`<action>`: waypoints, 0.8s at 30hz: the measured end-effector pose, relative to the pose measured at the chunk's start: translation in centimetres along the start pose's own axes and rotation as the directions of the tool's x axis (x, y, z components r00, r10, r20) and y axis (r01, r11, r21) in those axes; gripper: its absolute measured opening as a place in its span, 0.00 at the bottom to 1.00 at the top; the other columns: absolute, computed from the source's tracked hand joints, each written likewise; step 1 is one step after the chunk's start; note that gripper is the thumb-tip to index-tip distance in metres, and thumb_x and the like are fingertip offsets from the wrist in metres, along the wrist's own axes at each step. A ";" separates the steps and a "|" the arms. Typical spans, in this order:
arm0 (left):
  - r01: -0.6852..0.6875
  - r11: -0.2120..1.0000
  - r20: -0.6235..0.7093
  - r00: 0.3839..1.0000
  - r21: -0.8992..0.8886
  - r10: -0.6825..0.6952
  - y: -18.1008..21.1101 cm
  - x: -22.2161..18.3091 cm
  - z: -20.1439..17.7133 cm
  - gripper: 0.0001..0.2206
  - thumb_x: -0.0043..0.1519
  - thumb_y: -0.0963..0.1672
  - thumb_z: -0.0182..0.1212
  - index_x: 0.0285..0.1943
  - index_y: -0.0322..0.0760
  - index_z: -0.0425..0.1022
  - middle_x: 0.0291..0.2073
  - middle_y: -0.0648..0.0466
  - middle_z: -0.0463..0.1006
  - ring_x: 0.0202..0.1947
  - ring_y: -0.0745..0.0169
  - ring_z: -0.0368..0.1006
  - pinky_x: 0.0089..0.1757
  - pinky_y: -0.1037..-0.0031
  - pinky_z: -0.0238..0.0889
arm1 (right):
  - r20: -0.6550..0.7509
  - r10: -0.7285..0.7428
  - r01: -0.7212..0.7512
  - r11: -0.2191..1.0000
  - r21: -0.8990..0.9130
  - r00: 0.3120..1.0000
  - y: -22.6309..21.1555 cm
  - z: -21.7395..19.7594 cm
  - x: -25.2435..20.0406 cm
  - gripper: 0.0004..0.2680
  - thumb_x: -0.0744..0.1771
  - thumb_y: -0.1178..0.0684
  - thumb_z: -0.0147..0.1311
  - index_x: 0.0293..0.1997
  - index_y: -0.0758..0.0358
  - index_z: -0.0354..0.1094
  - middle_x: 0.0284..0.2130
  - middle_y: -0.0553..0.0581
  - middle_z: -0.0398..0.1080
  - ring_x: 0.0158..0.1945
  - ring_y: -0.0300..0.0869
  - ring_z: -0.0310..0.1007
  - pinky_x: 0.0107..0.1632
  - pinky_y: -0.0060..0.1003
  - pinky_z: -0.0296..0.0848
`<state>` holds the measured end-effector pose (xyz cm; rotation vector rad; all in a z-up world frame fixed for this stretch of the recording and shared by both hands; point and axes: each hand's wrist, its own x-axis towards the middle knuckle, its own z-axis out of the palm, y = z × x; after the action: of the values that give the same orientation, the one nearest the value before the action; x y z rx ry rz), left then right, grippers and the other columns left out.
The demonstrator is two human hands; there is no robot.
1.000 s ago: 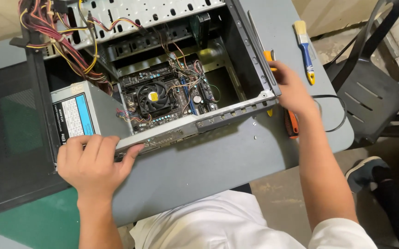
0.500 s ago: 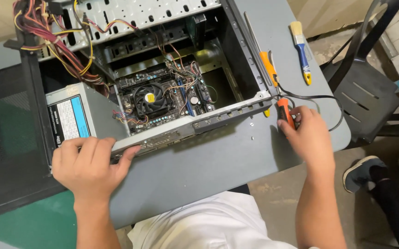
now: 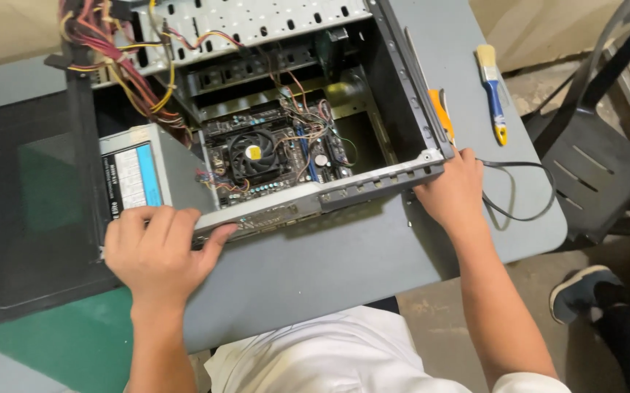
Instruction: The person is removing internal components from a desktop computer, specifically disconnecting power cables and unscrewing the power supply unit.
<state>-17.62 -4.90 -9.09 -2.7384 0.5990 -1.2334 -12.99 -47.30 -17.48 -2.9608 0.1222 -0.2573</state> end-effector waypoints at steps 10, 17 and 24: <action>-0.048 0.998 -0.039 0.998 -0.030 0.047 -0.2 0.5 -0.3 0.24 0.70 0.61 0.52 0.32 0.47 0.76 0.26 0.60 0.72 0.34 0.53 0.71 0.32 0.67 0.54 | 0.140 0.171 -0.190 0.973 0.132 0.975 -3.8 -5.1 0.4 0.03 0.62 0.55 0.43 0.28 0.59 0.55 0.24 0.55 0.62 0.35 0.51 0.55 0.34 0.45 0.57; -0.037 0.989 -0.097 0.995 -0.145 0.023 -0.6 -0.3 0.6 0.23 0.70 0.60 0.49 0.36 0.46 0.76 0.24 0.60 0.65 0.33 0.56 0.68 0.38 0.65 0.62 | -0.177 0.046 -0.005 0.974 0.224 0.983 -1.8 -6.7 0.2 0.12 0.64 0.75 0.51 0.51 0.75 0.65 0.35 0.78 0.74 0.42 0.73 0.76 0.47 0.61 0.72; 0.140 0.787 -0.061 0.974 -0.600 -0.220 0.3 0.8 -4.8 0.09 0.68 0.45 0.61 0.43 0.33 0.78 0.40 0.46 0.74 0.41 0.46 0.69 0.44 0.60 0.61 | -0.569 -0.051 0.267 0.915 0.304 0.821 5.0 -8.1 1.6 0.13 0.62 0.70 0.49 0.50 0.71 0.70 0.40 0.62 0.77 0.42 0.50 0.78 0.44 0.43 0.74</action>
<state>-20.79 -5.03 -5.33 -3.3111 0.8872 -1.4821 -13.15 -53.64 -10.19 -2.4308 -0.1042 -1.0369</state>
